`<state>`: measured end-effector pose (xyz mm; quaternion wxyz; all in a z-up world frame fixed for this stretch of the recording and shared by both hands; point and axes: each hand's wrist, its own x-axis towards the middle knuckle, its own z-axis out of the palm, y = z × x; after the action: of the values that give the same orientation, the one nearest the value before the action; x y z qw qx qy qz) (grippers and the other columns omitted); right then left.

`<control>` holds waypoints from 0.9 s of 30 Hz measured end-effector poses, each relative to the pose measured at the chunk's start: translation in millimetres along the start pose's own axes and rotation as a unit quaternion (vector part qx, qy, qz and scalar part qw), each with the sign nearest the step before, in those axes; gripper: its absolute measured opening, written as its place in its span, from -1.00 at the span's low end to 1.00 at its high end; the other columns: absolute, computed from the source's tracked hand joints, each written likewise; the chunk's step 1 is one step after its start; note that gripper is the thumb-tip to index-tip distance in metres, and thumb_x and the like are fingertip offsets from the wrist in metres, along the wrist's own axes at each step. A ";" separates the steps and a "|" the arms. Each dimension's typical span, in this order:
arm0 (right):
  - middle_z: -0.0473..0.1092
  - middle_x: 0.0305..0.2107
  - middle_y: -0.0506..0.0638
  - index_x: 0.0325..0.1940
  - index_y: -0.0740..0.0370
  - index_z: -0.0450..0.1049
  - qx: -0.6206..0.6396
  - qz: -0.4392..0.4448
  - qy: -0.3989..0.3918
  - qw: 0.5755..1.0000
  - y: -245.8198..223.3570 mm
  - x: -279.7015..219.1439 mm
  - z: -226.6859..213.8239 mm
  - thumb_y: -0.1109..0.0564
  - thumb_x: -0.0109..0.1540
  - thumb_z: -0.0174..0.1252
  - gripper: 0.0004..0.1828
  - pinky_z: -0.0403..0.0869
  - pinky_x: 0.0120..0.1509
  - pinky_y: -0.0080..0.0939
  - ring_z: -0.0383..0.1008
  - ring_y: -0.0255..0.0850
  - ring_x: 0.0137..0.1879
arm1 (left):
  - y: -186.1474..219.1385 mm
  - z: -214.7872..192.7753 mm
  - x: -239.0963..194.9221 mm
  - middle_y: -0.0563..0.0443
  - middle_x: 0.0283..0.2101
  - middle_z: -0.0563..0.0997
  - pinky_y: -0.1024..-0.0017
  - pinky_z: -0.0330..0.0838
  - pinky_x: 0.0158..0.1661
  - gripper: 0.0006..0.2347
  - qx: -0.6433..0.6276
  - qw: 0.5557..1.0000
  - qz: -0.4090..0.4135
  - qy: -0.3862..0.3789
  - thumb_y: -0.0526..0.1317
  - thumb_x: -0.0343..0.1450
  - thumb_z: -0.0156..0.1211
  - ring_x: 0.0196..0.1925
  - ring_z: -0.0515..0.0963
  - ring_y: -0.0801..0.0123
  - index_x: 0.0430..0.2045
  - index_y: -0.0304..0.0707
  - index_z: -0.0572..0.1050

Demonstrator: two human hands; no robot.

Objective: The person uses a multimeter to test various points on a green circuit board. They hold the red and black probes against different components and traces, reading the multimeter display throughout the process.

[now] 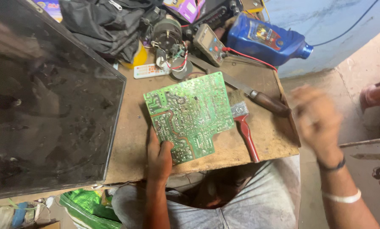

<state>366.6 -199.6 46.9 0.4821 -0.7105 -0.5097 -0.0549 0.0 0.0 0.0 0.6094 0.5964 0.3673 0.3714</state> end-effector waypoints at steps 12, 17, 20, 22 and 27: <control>0.36 0.21 -0.10 0.42 0.25 0.30 0.364 0.129 -0.161 0.908 200.0 12.3 106.0 0.22 0.34 0.16 -0.46 0.36 0.39 -0.24 0.35 -0.34 0.28 | 112.9 2.0 9.6 -0.38 0.21 0.37 0.09 0.35 0.11 -0.42 0.330 0.923 0.161 0.116 -0.20 0.37 0.18 0.12 0.46 -0.12 0.29 -0.51 0.23; 0.44 -0.07 -0.08 0.13 0.30 0.42 0.224 0.132 -0.159 0.953 179.3 9.3 84.7 0.27 0.37 0.15 -0.76 0.39 0.18 -0.28 0.38 -0.36 0.06 | 137.2 37.1 76.3 -0.20 0.15 0.59 0.22 0.42 0.21 -0.60 0.305 0.907 0.289 0.010 -0.15 0.48 0.20 0.23 0.57 -0.04 0.21 -0.31 0.41; 0.42 -0.20 -0.08 0.08 0.32 0.41 0.181 0.137 -0.104 0.968 144.3 13.2 59.2 0.20 0.49 0.07 -0.87 0.40 0.06 -0.30 0.39 -0.37 -0.08 | 134.0 89.9 163.3 -0.25 0.02 0.64 0.07 0.43 0.11 -0.57 0.430 0.855 0.290 0.026 -0.06 0.40 0.30 0.08 0.58 -0.18 0.08 -0.32 0.46; 0.40 -0.29 -0.09 0.10 0.33 0.40 0.200 0.147 -0.076 0.966 116.5 14.8 38.7 0.15 0.54 0.04 -0.83 0.38 -0.02 -0.33 0.38 -0.38 -0.17 | 128.1 111.5 214.6 -0.34 -0.02 0.65 0.03 0.46 0.06 -0.44 0.490 0.864 0.106 -0.044 0.10 0.39 0.29 0.08 0.62 -0.12 0.14 -0.35 0.39; 0.35 -0.35 -0.10 0.13 0.39 0.43 0.194 0.136 -0.082 0.968 56.4 18.0 4.1 0.15 0.50 0.07 -0.76 0.33 -0.11 -0.38 0.31 -0.40 -0.23 | 84.3 157.6 284.8 -0.27 0.00 0.62 0.14 0.54 0.06 -0.40 0.492 0.862 -0.033 -0.120 0.06 0.24 0.38 0.03 0.67 -0.03 0.08 -0.30 0.39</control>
<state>417.3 -185.3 19.5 0.5698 -0.6684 -0.4469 0.1699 268.6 183.2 85.9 0.2881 0.8462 0.4457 0.0477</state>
